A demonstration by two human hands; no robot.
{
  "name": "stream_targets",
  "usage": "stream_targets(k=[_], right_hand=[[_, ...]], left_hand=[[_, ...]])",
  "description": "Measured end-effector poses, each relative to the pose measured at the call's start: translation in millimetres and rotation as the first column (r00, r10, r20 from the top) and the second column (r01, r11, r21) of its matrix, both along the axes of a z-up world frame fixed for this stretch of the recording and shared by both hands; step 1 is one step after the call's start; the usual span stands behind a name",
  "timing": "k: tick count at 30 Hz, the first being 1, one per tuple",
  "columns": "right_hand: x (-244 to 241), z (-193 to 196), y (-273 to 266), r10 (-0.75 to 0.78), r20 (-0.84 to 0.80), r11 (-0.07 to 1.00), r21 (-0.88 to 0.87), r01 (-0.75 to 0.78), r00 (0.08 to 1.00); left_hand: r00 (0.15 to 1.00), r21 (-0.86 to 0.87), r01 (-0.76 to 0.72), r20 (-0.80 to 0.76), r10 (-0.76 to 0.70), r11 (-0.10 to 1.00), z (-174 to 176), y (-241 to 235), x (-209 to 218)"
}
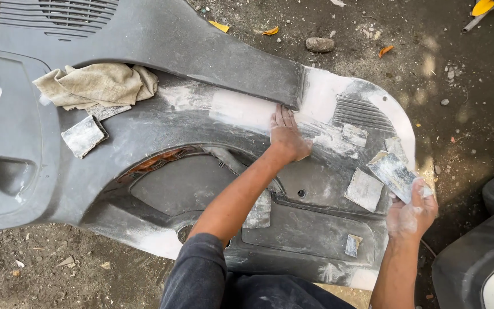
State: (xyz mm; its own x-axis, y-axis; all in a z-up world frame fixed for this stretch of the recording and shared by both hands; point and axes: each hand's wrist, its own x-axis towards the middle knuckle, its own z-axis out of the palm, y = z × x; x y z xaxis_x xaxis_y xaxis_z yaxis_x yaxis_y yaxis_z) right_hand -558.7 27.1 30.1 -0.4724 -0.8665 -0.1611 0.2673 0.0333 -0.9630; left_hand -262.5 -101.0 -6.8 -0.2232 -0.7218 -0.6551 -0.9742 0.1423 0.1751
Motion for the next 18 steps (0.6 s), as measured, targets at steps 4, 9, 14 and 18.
stream_targets(k=[4, 9, 14, 18], right_hand=[[17.1, 9.1, -4.1, -0.008, -0.086, 0.999, 0.053, 0.013, 0.996], [10.6, -5.7, 12.0, 0.033, -0.349, 0.999, 0.019, -0.028, 0.937], [-4.0, -25.3, 31.5, 0.038, -0.338, 0.996, 0.087, -0.009, 0.94], [3.5, -17.6, 35.4, 0.121, -0.348, 0.979, 0.195, -0.055, 0.929]], left_hand=[[0.994, 0.054, 0.081, -0.074, -0.077, 0.995, 6.1, 11.5, -30.0], [0.934, -0.074, 0.153, -0.315, -0.169, 0.985, 41.1, 39.3, 11.2], [0.995, -0.091, -0.053, -0.089, 0.045, 0.994, -28.0, -13.7, 69.3], [0.997, -0.038, 0.035, -0.07, -0.038, 0.999, -7.3, 3.2, 13.0]])
